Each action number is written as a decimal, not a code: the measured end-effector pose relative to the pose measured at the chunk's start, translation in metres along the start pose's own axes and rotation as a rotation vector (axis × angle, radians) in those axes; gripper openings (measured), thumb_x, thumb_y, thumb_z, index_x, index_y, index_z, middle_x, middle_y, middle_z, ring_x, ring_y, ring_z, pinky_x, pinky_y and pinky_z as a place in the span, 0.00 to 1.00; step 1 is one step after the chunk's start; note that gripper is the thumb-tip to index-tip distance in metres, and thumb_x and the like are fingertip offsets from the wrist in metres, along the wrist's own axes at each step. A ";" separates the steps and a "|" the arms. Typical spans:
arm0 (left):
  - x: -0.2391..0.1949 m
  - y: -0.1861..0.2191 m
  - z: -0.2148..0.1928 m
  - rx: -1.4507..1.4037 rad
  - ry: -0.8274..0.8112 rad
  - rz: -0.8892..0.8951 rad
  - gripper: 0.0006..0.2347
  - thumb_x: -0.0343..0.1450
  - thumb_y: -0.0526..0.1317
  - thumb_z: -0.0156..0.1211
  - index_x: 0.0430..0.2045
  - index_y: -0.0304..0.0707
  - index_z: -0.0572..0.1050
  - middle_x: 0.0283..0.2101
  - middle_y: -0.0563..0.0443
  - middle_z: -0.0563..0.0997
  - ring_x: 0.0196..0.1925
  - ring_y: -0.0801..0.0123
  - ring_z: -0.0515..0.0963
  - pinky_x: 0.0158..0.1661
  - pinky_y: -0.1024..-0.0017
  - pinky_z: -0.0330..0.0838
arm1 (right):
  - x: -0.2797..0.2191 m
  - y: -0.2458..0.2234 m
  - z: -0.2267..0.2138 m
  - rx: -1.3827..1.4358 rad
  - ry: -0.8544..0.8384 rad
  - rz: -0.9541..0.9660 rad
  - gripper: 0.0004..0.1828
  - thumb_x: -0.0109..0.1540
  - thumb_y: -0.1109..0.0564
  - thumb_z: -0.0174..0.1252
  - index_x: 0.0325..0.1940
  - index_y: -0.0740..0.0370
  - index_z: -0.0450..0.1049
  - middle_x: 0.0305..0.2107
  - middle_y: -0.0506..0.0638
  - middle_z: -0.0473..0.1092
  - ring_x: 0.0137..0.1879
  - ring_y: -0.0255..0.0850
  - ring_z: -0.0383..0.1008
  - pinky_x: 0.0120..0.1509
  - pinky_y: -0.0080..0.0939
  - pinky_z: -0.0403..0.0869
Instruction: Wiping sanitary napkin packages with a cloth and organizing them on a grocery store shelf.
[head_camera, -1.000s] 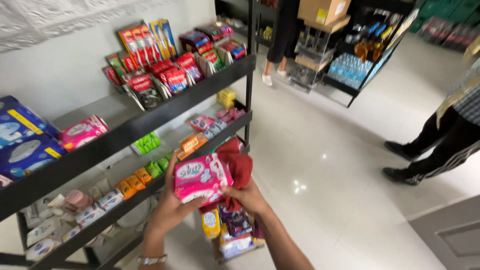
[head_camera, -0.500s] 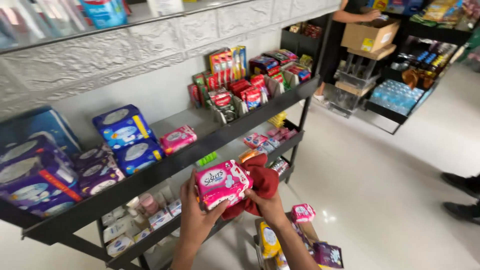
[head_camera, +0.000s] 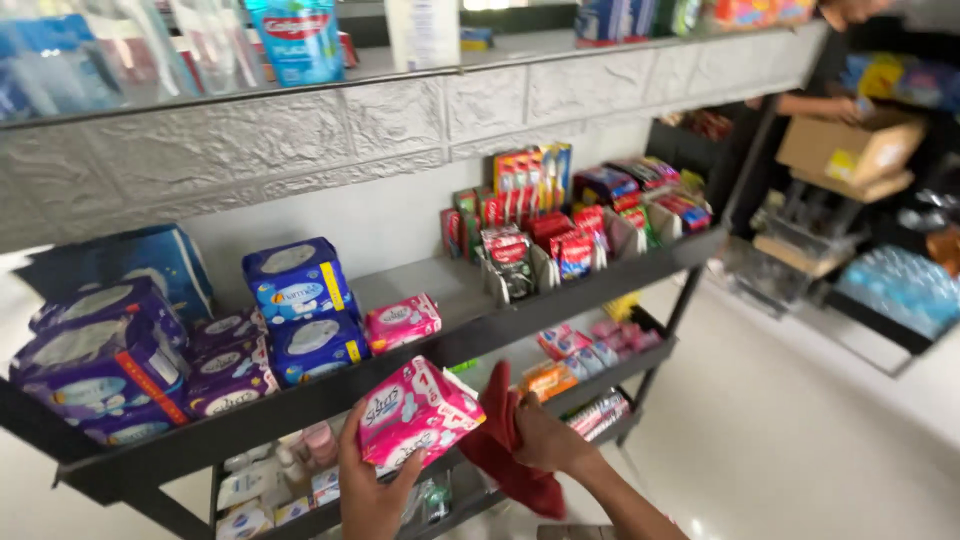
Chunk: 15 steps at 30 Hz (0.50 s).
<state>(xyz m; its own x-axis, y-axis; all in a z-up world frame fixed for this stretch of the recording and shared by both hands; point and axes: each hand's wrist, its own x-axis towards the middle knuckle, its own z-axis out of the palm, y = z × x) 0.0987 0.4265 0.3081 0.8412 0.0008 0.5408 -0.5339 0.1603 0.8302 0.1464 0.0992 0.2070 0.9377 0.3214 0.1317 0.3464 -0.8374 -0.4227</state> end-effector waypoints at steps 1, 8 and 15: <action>-0.006 -0.008 -0.003 -0.022 0.060 -0.028 0.40 0.59 0.27 0.70 0.68 0.35 0.55 0.62 0.41 0.71 0.59 0.63 0.77 0.56 0.67 0.75 | 0.005 0.016 0.020 -0.175 0.043 -0.001 0.33 0.54 0.52 0.74 0.57 0.62 0.65 0.49 0.65 0.72 0.68 0.63 0.66 0.68 0.52 0.72; 0.014 -0.027 0.038 0.184 0.047 0.023 0.39 0.57 0.29 0.74 0.65 0.35 0.60 0.62 0.40 0.69 0.60 0.61 0.76 0.57 0.65 0.73 | -0.011 -0.100 -0.125 -0.002 -0.030 0.242 0.70 0.50 0.39 0.75 0.84 0.51 0.37 0.74 0.66 0.49 0.72 0.64 0.60 0.68 0.52 0.68; 0.053 -0.018 0.057 0.497 -0.056 0.169 0.40 0.58 0.37 0.79 0.65 0.39 0.61 0.63 0.36 0.65 0.64 0.50 0.71 0.59 0.62 0.69 | 0.015 -0.098 -0.172 0.153 0.094 -0.058 0.38 0.59 0.36 0.61 0.69 0.53 0.63 0.53 0.63 0.72 0.55 0.57 0.76 0.60 0.53 0.72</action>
<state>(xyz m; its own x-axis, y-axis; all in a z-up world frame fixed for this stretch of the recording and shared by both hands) 0.1480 0.3671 0.3298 0.7411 -0.0691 0.6678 -0.6496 -0.3249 0.6874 0.1313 0.1101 0.4043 0.9170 0.3189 0.2398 0.3990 -0.7395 -0.5422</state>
